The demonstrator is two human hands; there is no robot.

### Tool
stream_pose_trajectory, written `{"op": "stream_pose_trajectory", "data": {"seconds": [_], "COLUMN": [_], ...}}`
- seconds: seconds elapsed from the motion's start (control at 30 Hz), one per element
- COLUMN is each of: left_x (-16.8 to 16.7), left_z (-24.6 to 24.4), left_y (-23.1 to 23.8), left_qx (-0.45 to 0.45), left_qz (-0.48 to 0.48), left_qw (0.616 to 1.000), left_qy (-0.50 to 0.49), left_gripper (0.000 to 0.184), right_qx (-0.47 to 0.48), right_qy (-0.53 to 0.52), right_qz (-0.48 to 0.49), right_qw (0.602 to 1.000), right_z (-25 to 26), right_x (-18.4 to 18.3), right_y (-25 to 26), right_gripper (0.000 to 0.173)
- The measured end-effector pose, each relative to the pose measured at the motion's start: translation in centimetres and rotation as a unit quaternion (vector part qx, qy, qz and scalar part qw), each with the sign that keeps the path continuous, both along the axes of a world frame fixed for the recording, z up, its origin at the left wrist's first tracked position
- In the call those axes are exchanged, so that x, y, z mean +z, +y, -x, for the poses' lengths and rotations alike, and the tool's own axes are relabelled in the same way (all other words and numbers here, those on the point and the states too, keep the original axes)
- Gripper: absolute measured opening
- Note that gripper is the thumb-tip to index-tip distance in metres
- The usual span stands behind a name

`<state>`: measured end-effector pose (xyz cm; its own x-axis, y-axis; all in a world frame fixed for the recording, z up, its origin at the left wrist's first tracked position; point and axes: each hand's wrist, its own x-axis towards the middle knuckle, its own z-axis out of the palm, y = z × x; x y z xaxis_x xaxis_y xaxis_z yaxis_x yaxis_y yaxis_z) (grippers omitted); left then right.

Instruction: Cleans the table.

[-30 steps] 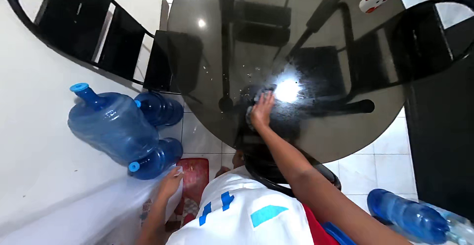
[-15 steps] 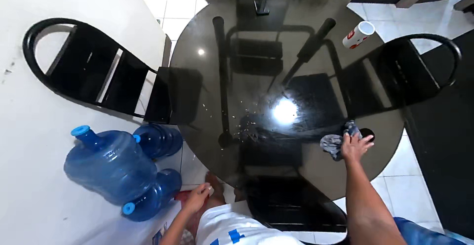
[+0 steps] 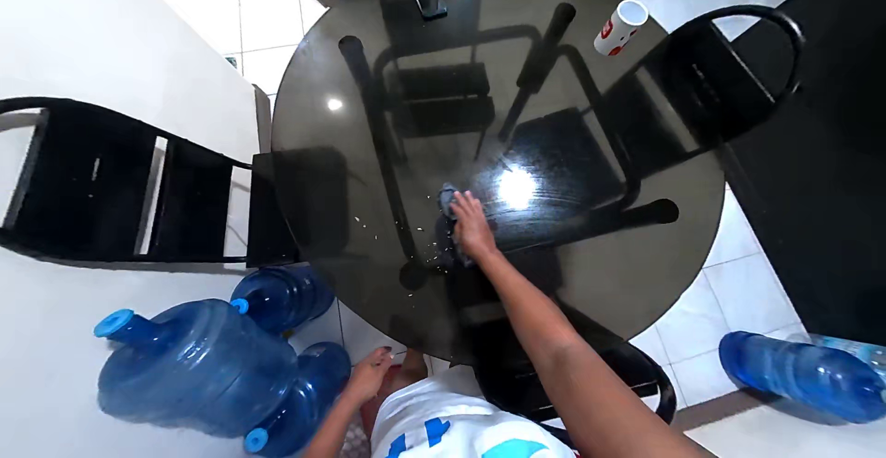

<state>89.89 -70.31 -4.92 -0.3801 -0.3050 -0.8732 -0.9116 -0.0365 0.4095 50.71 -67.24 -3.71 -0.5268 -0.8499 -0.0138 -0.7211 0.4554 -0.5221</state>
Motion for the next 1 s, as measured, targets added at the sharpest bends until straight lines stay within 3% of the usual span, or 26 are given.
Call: {"op": "stream_pose_trajectory", "data": {"seconds": [0.1, 0.17, 0.3, 0.4, 0.47, 0.5, 0.57, 0.7, 0.8, 0.9, 1.0], "left_x": [0.6, 1.1, 1.3, 1.2, 0.6, 0.4, 0.4, 0.7, 0.8, 1.5, 1.6], "left_z": [1.3, 2.0, 2.9, 2.7, 2.1, 1.8, 1.2, 2.3, 3.9, 5.0, 4.3], "left_y": [-1.7, -2.7, -3.7, -3.8, -3.4, -3.2, -2.6, -1.8, -2.3, -3.4, -4.8], "left_qx": [0.018, 0.042, 0.139, 0.186, 0.192, 0.198, 0.238, 0.411, 0.463, 0.48, 0.476], "left_qz": [0.009, 0.001, -0.027, -0.05, -0.057, -0.06, -0.077, -0.148, -0.151, -0.137, -0.126], "left_qw": [1.0, 0.999, 0.99, 0.981, 0.979, 0.978, 0.968, 0.899, 0.873, 0.865, 0.867], "left_qy": [0.004, 0.002, 0.013, 0.031, 0.034, 0.03, 0.019, 0.011, 0.024, 0.058, 0.077], "left_gripper": [0.042, 0.04, 0.034, 0.033, 0.034, 0.036, 0.038, 0.046, 0.046, 0.041, 0.04], "right_qx": [0.047, 0.018, -0.057, -0.138, -0.219, -0.244, -0.231, -0.034, 0.117, 0.236, 0.19], "right_qy": [-0.105, -0.173, -0.14, -0.045, -0.014, 0.018, 0.072, 0.103, 0.051, -0.057, -0.151], "right_qz": [0.067, 0.125, 0.185, 0.084, -0.023, -0.063, -0.097, -0.054, -0.027, -0.012, 0.042], "right_qw": [0.991, 0.977, 0.971, 0.986, 0.975, 0.968, 0.965, 0.993, 0.991, 0.97, 0.969], "right_z": [-2.9, -2.6, 5.9, 15.7, 18.6, 18.4, 16.0, 8.8, 0.8, -3.7, -2.8], "right_x": [1.3, 3.0, 6.5, 4.8, 2.3, 1.4, 0.5, -0.5, 0.6, 1.6, 3.5], "right_y": [-1.3, -0.8, 2.4, 4.8, 4.5, 3.4, 0.6, -2.9, -4.3, -4.7, -4.8], "right_gripper": [0.04, 0.043, 0.044, 0.043, 0.064, 0.074, 0.077, 0.058, 0.055, 0.047, 0.046]}}
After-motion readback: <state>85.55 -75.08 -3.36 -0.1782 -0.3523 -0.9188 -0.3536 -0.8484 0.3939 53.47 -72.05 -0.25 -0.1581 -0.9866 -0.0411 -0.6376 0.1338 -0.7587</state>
